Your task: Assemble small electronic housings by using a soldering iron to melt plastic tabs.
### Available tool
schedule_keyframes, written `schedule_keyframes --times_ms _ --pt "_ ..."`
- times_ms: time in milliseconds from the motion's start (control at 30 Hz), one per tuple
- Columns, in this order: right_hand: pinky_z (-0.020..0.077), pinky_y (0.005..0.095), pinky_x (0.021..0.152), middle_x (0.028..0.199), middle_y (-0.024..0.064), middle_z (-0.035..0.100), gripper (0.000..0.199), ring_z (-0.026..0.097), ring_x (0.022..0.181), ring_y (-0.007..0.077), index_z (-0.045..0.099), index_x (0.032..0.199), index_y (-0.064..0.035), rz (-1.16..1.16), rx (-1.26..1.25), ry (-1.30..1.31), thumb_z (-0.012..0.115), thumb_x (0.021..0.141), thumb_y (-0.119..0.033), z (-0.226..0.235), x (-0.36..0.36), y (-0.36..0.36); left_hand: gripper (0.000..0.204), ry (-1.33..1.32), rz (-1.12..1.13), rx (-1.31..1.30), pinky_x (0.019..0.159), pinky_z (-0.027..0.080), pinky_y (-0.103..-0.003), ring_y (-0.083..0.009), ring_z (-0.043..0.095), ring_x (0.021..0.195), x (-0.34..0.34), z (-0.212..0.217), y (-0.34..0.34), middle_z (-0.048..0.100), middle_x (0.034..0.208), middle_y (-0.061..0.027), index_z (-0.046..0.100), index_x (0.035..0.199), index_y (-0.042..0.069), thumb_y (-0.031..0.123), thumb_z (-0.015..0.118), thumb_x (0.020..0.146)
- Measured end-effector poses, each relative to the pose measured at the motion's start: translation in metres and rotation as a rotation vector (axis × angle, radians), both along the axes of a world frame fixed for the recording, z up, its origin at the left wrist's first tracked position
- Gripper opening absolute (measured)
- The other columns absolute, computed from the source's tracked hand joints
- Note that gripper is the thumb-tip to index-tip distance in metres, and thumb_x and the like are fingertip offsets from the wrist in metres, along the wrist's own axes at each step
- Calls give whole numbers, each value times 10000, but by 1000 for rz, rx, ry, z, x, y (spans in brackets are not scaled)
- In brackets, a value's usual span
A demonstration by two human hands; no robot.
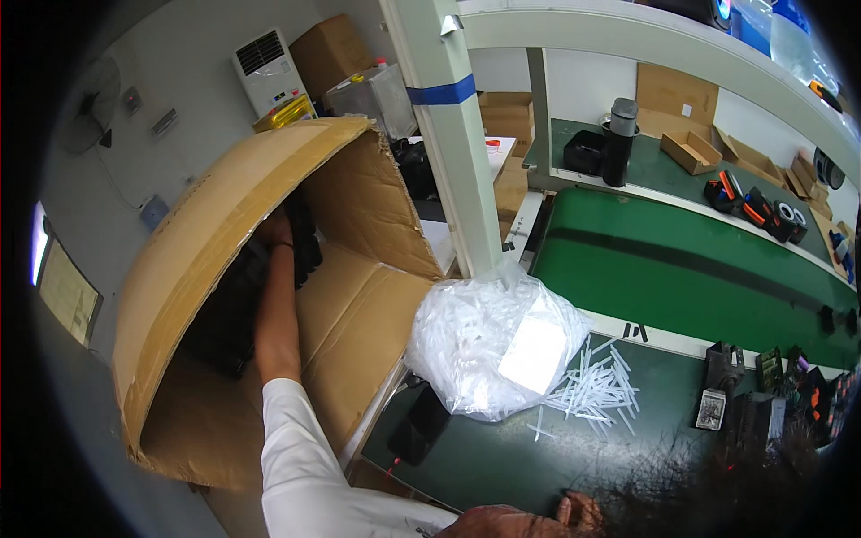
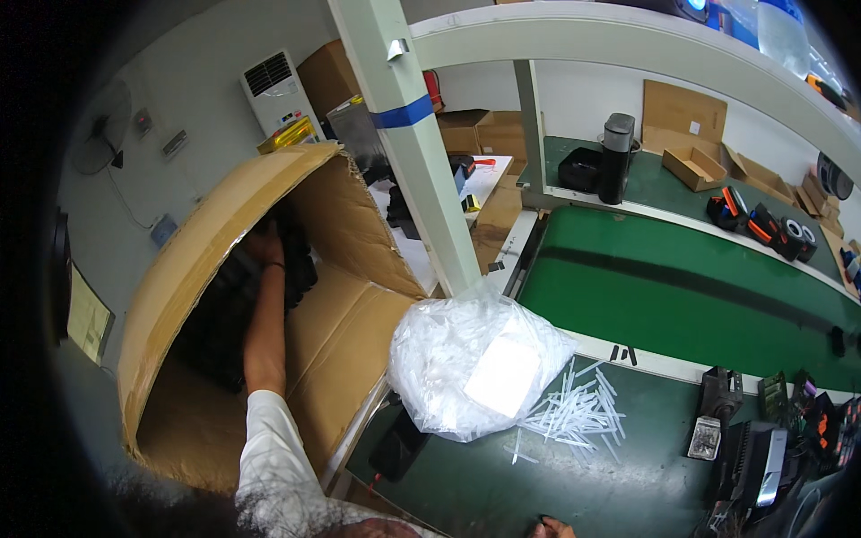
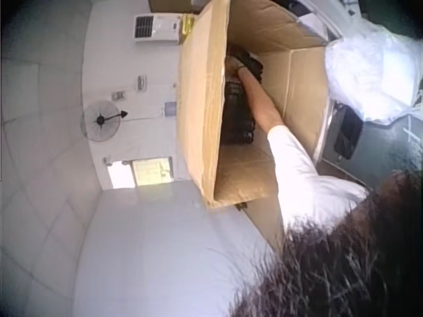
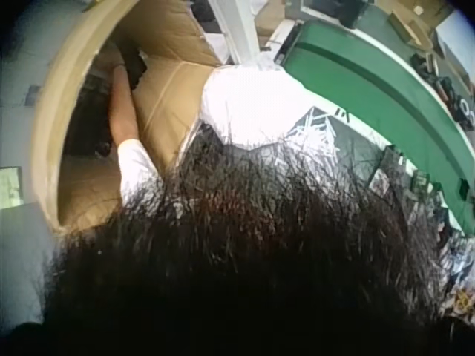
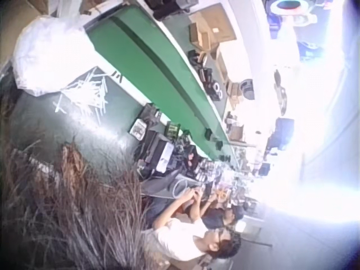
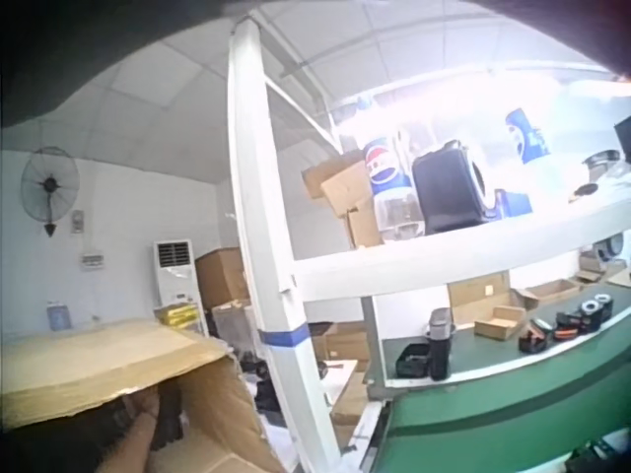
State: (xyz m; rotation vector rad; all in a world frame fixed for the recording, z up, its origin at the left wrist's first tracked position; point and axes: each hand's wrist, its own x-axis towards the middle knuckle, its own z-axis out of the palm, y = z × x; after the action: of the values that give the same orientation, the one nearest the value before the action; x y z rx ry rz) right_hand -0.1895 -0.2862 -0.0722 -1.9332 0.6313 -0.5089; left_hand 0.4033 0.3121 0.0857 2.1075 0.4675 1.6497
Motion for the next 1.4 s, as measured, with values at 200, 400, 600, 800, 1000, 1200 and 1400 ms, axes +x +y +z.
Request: schedule_keyframes --times_ms 200,400,600,800,1000,1200,1400 --pt "526 315 676 781 69 690 162 672 726 152 722 1037 -19 44 31 28 679 1019 -174 -5 -3 5 721 -243 -197 -137 1183 411 -470 -419 542 1393 -57 9 -73 618 1469 -250 607 1402 -48 267 877 812" --pt "532 307 695 797 66 704 155 680 744 143 722 1047 -14 151 55 -17 698 1007 -162 10 3 0 648 -517 -540 -637 1081 483 -403 -277 609 1179 -125 -31 -154 622 1386 -154 573 1432 -3 113 849 858" --pt "542 296 704 878 110 739 118 677 750 168 727 1059 21 296 82 -178 704 977 -62 12 8 -4 732 -372 -830 -1266 774 608 -464 -281 649 1101 -190 -62 -255 604 1342 -118 470 1512 163 165 822 870" --pt "563 306 771 900 107 741 144 700 801 171 718 1101 21 299 99 -237 705 976 -49 22 0 7 674 -245 -960 -1428 891 599 -465 -268 613 1191 -227 -67 -314 567 1400 -93 464 1491 186 185 801 907" --pt "572 352 890 1325 184 639 552 667 1098 222 561 1414 5 241 220 -444 781 918 -94 39 7 18 615 -196 -1299 -1128 1060 527 -410 -233 592 1254 -369 -43 -348 551 1448 -107 432 1524 101 144 728 986" --pt "533 416 1029 1458 181 553 766 573 1306 247 438 1544 -18 401 475 -429 831 898 -139 91 51 38 831 133 -1543 -774 1211 367 -395 -239 501 1391 -496 -116 -411 482 1532 -152 392 1547 20 223 857 889" --pt "572 288 884 1180 114 684 278 708 966 154 599 1300 58 151 549 -425 643 1027 37 41 33 -15 480 426 -1659 -533 1124 439 -403 -287 507 1355 -491 -126 -410 423 1571 -215 594 1423 -15 176 658 987"
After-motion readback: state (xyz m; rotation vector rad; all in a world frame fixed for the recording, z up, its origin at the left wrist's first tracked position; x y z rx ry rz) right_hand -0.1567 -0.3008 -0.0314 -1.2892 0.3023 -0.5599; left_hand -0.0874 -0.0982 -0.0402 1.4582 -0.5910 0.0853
